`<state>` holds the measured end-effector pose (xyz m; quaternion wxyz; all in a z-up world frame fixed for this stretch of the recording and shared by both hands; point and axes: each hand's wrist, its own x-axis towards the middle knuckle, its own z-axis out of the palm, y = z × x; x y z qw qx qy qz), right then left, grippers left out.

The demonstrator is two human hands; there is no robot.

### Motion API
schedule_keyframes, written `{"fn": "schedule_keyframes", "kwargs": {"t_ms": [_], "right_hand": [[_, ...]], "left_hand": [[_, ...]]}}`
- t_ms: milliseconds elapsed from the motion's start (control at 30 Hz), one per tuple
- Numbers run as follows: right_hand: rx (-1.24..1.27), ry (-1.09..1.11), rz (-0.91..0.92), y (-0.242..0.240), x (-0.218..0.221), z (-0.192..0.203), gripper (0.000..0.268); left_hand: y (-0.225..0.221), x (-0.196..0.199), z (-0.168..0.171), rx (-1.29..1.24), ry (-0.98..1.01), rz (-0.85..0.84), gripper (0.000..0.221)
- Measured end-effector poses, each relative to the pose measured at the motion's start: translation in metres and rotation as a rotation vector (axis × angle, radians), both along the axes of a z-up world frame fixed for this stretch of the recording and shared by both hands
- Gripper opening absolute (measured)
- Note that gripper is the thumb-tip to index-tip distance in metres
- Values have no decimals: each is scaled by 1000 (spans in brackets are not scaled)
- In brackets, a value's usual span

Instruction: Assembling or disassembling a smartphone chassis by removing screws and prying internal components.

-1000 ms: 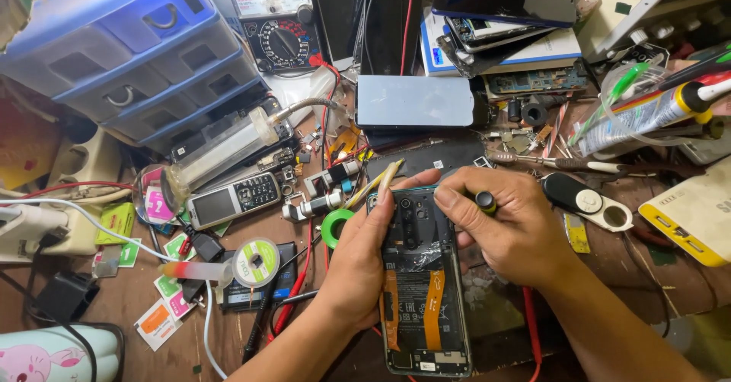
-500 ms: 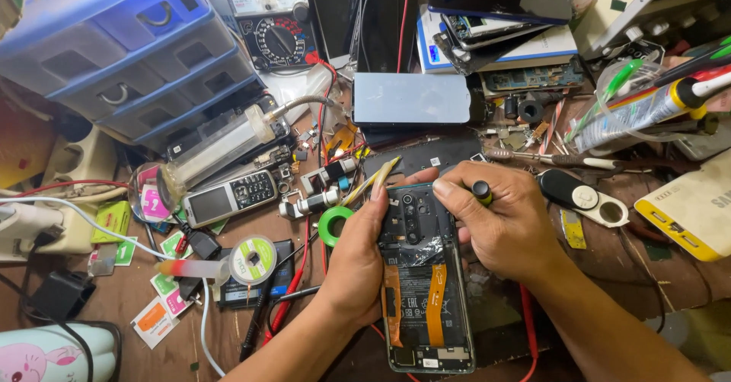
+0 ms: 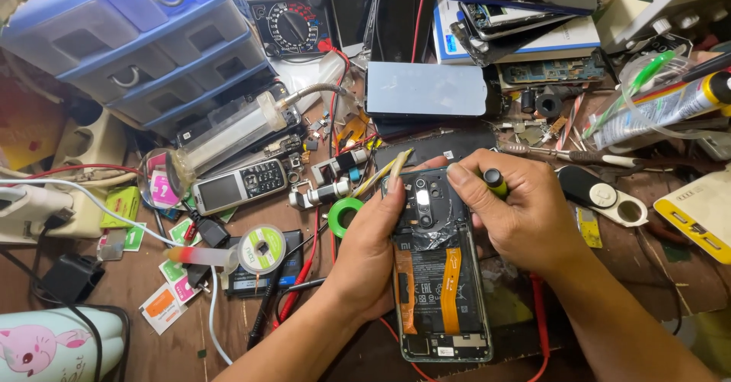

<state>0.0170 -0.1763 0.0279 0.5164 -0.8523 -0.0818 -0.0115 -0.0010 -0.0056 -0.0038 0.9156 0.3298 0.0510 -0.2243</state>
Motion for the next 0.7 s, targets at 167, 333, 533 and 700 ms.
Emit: {"fn": "schedule_keyframes", "kwargs": {"t_ms": [167, 333, 533, 700], "right_hand": [[61, -6, 152, -4, -2, 8, 13], [108, 95, 182, -5, -1, 3, 28], [159, 150, 176, -6, -1, -3, 7], [-7, -35, 78, -4, -5, -2, 32]], "left_hand": [[2, 3, 9, 69, 11, 25, 55], [2, 2, 10, 111, 28, 69, 52], [1, 1, 7, 116, 135, 95, 38], [0, 2, 13, 39, 51, 69, 59]]}}
